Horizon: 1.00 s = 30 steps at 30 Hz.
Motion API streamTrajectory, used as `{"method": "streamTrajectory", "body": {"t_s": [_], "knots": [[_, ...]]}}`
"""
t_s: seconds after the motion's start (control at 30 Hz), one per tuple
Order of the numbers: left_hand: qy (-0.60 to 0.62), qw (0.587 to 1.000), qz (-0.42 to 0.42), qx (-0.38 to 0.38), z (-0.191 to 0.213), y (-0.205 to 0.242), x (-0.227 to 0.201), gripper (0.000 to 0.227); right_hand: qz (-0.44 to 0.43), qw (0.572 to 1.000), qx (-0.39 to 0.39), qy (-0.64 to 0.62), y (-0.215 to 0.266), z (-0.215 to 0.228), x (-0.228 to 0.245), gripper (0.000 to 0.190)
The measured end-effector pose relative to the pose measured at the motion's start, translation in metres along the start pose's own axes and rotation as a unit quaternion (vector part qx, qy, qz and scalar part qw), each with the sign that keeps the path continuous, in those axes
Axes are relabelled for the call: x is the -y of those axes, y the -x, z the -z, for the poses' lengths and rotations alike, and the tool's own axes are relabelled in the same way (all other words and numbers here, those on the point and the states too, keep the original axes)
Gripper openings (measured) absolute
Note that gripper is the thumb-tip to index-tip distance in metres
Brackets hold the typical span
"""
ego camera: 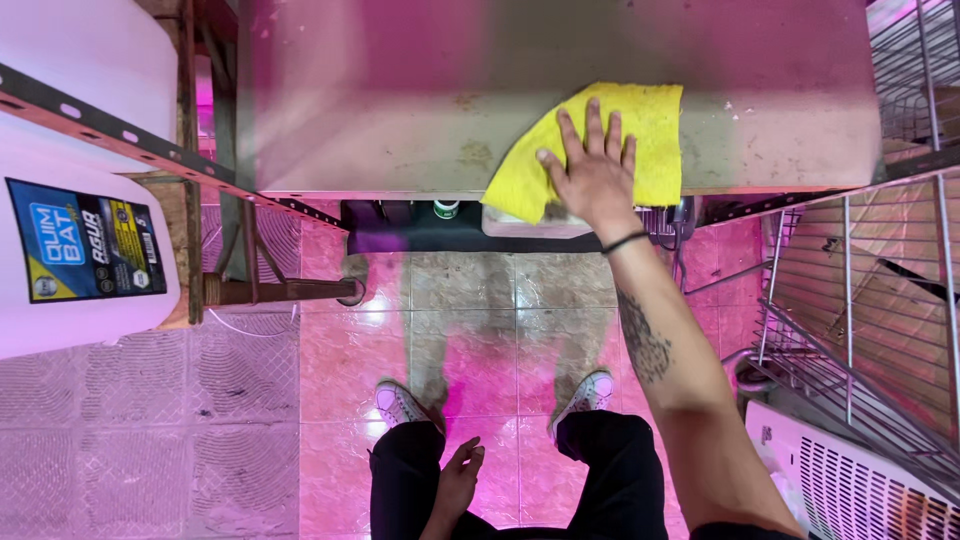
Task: The person wipes a metal shelf with a yellow cloth, then places two white plastic jugs, a blue and yellow spray bottle, and several black plastic buckets onto the shelf. The person arranges the items on the shelf.
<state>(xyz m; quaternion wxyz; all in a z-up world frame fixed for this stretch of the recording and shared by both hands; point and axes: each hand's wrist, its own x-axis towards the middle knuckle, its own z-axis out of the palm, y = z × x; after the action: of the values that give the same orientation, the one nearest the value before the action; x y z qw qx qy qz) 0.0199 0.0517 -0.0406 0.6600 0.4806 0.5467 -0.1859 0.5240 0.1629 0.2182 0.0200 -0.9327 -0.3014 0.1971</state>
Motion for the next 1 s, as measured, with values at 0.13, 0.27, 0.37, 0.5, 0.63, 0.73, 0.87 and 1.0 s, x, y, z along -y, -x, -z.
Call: {"method": "streamTrajectory", "body": {"t_s": [0.13, 0.27, 0.37, 0.5, 0.63, 0.73, 0.87, 1.0], "knots": [[-0.017, 1.0, 0.006, -0.007, -0.005, 0.002, -0.001, 0.046, -0.055, 0.996, 0.068, 0.012, -0.014, 0.036, 0.037, 0.08], [-0.018, 1.0, 0.005, -0.01, -0.011, 0.004, 0.0, 0.045, 0.099, 0.994, 0.03, 0.039, 0.005, -0.008, 0.045, 0.079], [-0.018, 1.0, 0.007, -0.011, -0.013, 0.002, 0.003, 0.045, 0.144, 0.988, -0.054, -0.001, 0.031, -0.037, -0.001, 0.073], [-0.02, 1.0, 0.018, -0.013, -0.015, 0.007, -0.006, 0.046, 0.052, 0.996, 0.058, 0.035, 0.038, 0.009, -0.055, 0.076], [-0.041, 0.999, 0.021, -0.011, -0.021, 0.007, -0.003, 0.046, -0.062, 0.996, 0.052, 0.024, -0.008, 0.03, -0.082, 0.075], [-0.033, 0.999, 0.023, -0.01, -0.026, 0.009, 0.0, 0.047, -0.068, 0.996, 0.043, 0.027, -0.032, 0.027, -0.062, 0.073], [-0.056, 0.998, 0.035, -0.012, -0.03, 0.019, -0.005, 0.049, 0.0, 0.999, 0.039, 0.021, -0.01, 0.006, -0.036, 0.078], [-0.069, 0.997, 0.039, -0.009, -0.034, 0.021, -0.005, 0.051, 0.041, 0.999, 0.018, 0.019, 0.036, -0.005, -0.075, 0.077]]}}
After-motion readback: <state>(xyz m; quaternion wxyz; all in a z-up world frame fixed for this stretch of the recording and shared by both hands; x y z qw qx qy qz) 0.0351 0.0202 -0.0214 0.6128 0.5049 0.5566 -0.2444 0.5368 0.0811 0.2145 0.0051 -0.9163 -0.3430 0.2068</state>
